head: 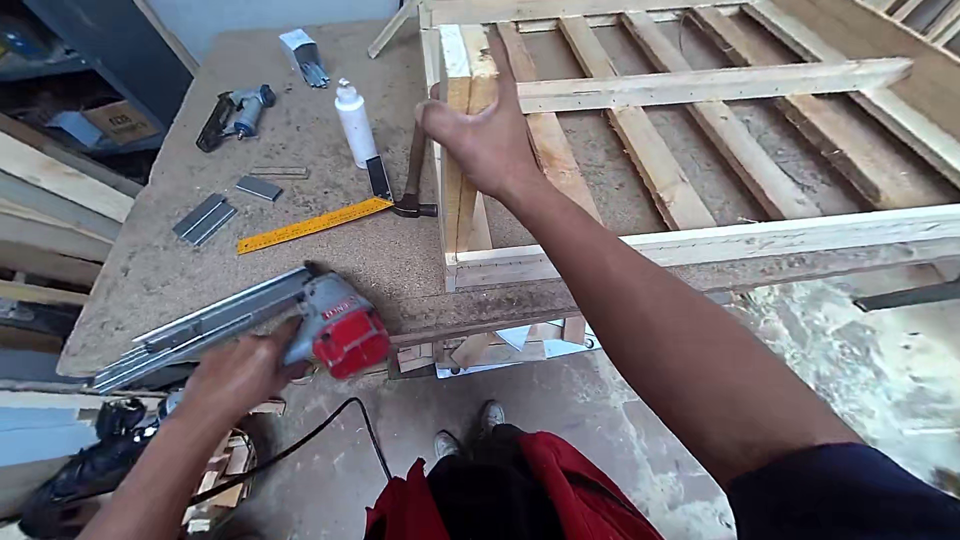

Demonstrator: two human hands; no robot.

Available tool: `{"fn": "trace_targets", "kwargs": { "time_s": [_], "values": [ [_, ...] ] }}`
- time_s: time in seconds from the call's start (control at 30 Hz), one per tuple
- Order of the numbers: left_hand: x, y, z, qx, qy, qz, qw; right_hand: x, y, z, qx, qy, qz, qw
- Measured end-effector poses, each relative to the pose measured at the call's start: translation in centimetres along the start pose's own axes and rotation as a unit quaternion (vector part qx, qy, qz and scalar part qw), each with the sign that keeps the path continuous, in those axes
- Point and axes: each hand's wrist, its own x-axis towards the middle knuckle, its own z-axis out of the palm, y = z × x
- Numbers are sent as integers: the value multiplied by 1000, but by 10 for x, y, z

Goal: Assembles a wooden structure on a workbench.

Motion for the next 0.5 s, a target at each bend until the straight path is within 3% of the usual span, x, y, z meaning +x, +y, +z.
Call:
{"fn": "trace_targets", "kwargs": {
  "time_s": [0.13,0.27,0.4,0.5],
  "values": [
    [54,-27,3,-13,-9,-69,997,0,-1,-4,-7,-11,13,1000],
    [76,-18,-16,-54,-15,-87,995,-4,0,-8,-5,-28,-9,1000],
    [107,25,-67,-149,138,15,979,-4,8,-7,-6,-20,-13,1000],
    [181,64,-82,-211,187,110,953,-7,18,-6,-14,4,-12,1000]
  ]
}}
